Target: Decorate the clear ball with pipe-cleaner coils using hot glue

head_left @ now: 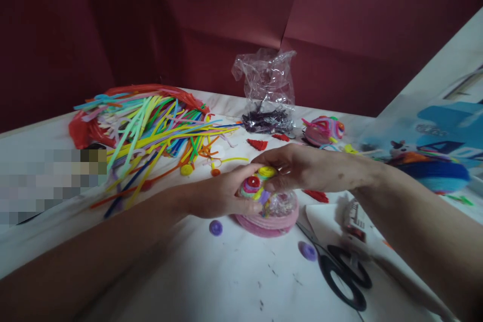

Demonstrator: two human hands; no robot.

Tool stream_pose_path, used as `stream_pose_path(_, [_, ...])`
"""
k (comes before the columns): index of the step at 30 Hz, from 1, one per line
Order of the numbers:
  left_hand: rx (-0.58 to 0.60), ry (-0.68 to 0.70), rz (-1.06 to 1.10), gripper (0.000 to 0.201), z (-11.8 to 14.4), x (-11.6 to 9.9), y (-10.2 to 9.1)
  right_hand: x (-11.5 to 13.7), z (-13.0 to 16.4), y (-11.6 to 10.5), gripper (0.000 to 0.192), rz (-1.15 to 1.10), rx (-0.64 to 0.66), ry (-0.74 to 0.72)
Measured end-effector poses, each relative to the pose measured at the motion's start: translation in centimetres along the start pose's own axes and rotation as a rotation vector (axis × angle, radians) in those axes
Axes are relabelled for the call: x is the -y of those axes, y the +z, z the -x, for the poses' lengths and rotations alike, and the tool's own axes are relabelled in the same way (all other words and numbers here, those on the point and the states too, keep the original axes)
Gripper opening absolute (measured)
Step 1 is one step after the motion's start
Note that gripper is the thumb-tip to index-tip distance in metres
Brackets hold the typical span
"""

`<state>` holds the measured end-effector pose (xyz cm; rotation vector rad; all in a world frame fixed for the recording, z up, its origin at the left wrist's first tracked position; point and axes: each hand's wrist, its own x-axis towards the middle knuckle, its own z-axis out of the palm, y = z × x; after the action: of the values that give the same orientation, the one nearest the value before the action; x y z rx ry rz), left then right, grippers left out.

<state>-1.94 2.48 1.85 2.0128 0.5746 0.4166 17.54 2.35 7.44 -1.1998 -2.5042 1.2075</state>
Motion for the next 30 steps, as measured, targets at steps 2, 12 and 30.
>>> stream_pose_path(2, [0.015,-0.022,-0.013,0.066,0.11,0.12,-0.13,-0.09,-0.09,-0.18,0.040,-0.031,0.040,-0.004])
stream_pose_path(12, [0.052,-0.037,0.023,0.081,0.28,0.18,0.14,0.09,-0.12,-0.80,0.040,-0.099,0.131,0.022])
stream_pose_path(30, [-0.012,-0.002,0.028,0.076,0.60,0.12,0.31,-0.70,-0.43,-0.96,0.046,-0.153,0.085,0.018])
